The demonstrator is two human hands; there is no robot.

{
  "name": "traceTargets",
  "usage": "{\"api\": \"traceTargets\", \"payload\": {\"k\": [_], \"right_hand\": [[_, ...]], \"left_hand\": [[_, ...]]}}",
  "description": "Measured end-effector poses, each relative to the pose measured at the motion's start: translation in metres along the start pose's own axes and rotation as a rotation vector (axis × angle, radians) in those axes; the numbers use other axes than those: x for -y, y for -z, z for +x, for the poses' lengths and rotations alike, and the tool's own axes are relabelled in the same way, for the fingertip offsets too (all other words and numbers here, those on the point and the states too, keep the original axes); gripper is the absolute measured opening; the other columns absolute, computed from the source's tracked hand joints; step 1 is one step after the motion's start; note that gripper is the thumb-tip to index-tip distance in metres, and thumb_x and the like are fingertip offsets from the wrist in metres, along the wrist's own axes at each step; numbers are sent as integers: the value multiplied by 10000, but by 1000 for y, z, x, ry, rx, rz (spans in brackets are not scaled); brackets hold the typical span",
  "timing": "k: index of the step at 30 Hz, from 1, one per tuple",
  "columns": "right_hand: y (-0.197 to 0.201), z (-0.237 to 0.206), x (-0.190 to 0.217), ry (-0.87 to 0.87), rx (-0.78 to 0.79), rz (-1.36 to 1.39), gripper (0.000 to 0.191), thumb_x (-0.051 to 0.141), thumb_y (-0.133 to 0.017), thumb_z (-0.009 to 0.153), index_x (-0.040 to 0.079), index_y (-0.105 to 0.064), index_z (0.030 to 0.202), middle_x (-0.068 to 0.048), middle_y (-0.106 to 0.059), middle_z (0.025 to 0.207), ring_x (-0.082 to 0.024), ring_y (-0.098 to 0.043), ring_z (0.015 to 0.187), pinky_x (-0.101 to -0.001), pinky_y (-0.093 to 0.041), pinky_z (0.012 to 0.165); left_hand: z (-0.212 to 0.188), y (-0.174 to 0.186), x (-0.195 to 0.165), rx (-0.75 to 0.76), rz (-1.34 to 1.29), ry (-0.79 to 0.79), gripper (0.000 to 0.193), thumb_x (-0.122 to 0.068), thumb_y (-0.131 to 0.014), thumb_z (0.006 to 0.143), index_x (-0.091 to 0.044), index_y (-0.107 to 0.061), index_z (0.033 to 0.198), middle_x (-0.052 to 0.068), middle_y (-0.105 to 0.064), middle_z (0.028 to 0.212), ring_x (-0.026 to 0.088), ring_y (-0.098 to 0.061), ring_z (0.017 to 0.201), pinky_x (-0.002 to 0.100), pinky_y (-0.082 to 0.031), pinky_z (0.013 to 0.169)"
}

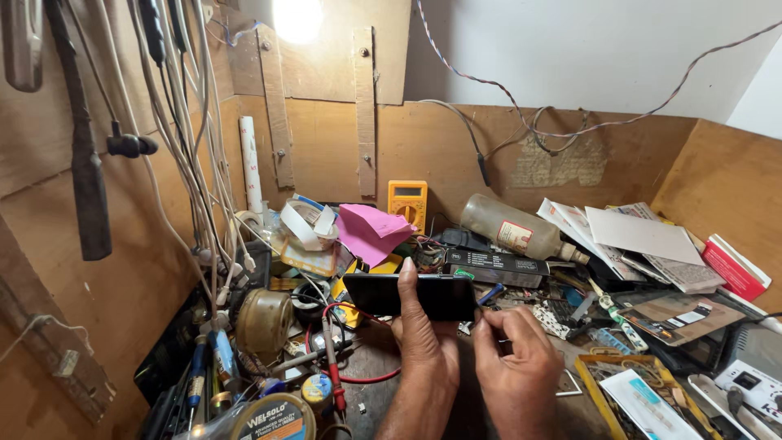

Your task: The person holds a black smartphone and uses a small metal tool to pry and separate the screen from the frame. They repeatedly work along the edges of the device, attempting to release internal clips or adhesive while keeping the phone steady on a cluttered workbench.

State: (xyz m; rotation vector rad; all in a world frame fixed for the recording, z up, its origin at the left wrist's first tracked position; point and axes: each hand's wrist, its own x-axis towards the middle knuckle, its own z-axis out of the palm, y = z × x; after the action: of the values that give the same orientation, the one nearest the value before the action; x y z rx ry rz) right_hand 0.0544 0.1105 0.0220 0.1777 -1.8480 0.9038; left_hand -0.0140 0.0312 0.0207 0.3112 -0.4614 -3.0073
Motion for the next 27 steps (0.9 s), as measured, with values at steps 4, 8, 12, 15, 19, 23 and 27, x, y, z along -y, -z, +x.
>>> {"api": "traceTargets", "payload": {"k": [4, 8, 12, 15, 19, 23, 27], "right_hand": [[1, 1, 4, 94, 12, -49, 119, -36, -746, 806, -8, -658, 882, -114, -666, 841, -205, -679, 768, -312, -531, 676], [0, 2, 1, 42, -12, 66, 90, -47, -726, 820, -26, -656, 873, -70, -681, 817, -137, -679, 728, -286, -538, 652], [1, 6, -4, -350, 93, 388, 23, -21, -739, 871, -40, -728, 880, -68, -695, 732, -95, -641, 578, -254, -517, 513], [4, 9, -6, -439, 146, 405, 36, -8, -749, 860, -38, -734, 873, -70, -715, 706, -88, -656, 556, -246, -538, 502], [7, 9, -2, -142, 91, 187, 67, -9, -772, 824, -12, -729, 876, -58, -721, 766, -110, -679, 656, -264, -531, 599], [9, 8, 4, 8, 81, 46, 121, 4, -796, 786, 14, -723, 883, -65, -738, 822, -129, -720, 745, -288, -556, 667], [9, 6, 3, 34, 39, 85, 106, 20, -779, 818, 8, -707, 895, -70, -734, 849, -128, -727, 771, -277, -567, 691]], "left_hand": [[-2, -1, 3, 43, -38, 13, 546, -485, -818, 730, -95, -639, 1067, 53, -693, 914, 210, -703, 777, 397, -613, 671], [2, 2, 2, 33, -23, 26, 542, -481, -815, 736, -93, -630, 1066, 49, -689, 914, 210, -706, 800, 393, -626, 698], [5, 8, -1, 67, 18, 9, 574, -491, -815, 739, -72, -631, 1086, 51, -687, 922, 207, -705, 818, 391, -625, 705], [7, 8, -4, 57, 37, 30, 585, -491, -810, 727, -82, -622, 1100, 54, -688, 931, 218, -711, 821, 405, -622, 697], [8, 5, -7, 29, 16, 42, 566, -461, -810, 723, -104, -624, 1120, 48, -700, 950, 222, -720, 818, 418, -624, 692], [6, 4, -13, 50, -6, 50, 540, -454, -802, 735, -113, -627, 1116, 59, -706, 935, 227, -722, 792, 421, -624, 688], [3, 0, -19, 105, -41, 73, 502, -458, -801, 750, -118, -636, 1081, 55, -705, 903, 221, -713, 773, 416, -621, 686]]}}
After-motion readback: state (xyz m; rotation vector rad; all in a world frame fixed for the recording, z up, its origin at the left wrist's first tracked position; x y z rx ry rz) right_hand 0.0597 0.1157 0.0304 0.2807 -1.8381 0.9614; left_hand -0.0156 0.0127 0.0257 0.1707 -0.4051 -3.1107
